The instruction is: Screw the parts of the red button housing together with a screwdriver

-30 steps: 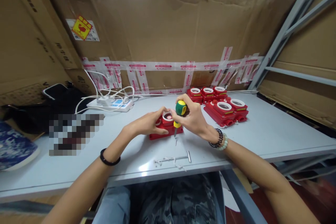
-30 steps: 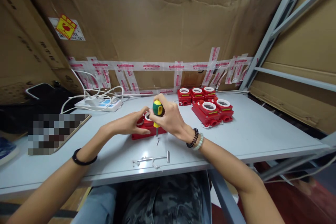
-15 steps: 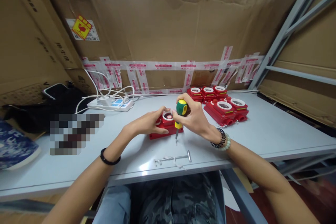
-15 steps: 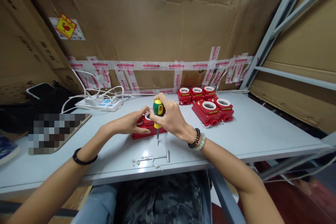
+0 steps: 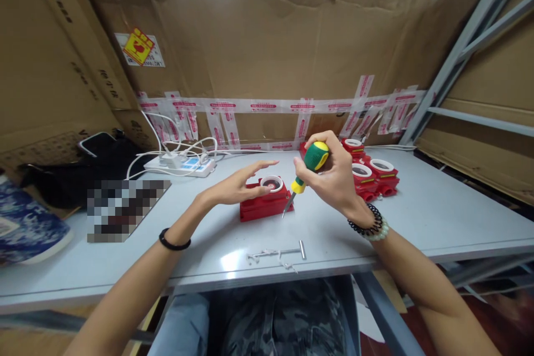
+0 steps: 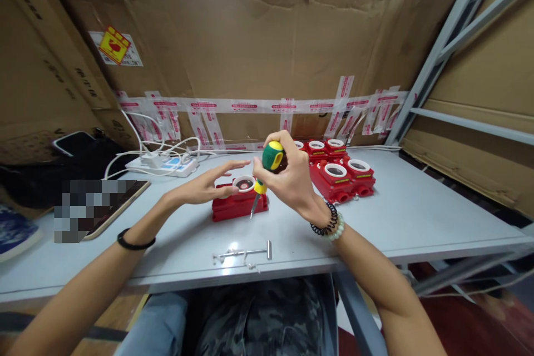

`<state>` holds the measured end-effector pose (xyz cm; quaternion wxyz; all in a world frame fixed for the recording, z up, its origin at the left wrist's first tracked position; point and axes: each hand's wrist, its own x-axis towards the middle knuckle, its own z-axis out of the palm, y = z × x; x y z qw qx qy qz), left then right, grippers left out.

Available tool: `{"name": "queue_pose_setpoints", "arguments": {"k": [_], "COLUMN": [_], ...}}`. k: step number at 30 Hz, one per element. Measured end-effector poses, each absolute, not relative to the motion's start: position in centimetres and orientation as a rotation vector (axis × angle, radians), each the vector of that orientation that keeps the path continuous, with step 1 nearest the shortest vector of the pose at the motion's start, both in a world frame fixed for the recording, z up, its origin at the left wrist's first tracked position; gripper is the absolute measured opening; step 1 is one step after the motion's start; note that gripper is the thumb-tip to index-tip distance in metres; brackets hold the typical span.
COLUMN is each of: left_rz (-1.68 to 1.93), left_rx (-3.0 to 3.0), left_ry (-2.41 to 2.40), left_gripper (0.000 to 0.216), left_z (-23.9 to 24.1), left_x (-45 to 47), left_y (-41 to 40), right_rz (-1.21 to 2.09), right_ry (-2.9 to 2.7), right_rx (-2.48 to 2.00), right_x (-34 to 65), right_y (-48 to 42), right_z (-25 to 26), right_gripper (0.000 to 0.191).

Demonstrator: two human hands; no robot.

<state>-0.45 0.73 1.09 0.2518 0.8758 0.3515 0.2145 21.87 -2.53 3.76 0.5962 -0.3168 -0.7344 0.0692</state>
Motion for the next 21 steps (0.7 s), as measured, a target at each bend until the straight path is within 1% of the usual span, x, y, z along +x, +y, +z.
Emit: {"name": "queue_pose_setpoints", "arguments": {"k": [2,5,8,11,14,17,19,21], "left_rz": [0.5,0.272,0.196,0.236,0.273,0.379,0.475,0.51], "left_rx": [2.39,2.384,2.419,2.494,2.587,2.685,2.631,2.492], "left_ry": [0.862,0.766,0.768,0.885,1.146,1.391,1.356,1.206], "left_gripper": [0.056,0.056,0.051,0.051,0.057,0.056,0.053,0.051], "left_z": [1.7,2.7,3.4,3.3,2.2,0.7,-0.1,-0.6], "left_x": [-0.2,0.2,0.5,0.6,0.8,1.0,0.7,0.0], "left_y": [1.5,2.6,3.0,3.1,3.1,2.8,2.4,1.9], "right_rz": [0.16,0.147,0.122,0.124,0.128,0.12,0.126,0.122], "right_ry": [-1.692,-1.679,-1.668,-1.656,-1.627,-1.594,-1.587,-1.583], "right_rx": [-0.736,-0.737,-0.737,-0.726,-0.705,-0.696,-0.696,-0.694], "right_x": [22.0,22.2,22.2,22.2,22.1,22.1,22.2,22.2], "right_y": [-2.5,-2.4,-2.4,-2.4,-2.4,-2.3,-2.1,-1.8], "right_z": [3.9,4.0,4.1,4.1,4.2,4.3,4.3,4.2], "right_gripper": [0.022,0.022,0.022,0.021,0.021,0.021,0.021,0.021]}}
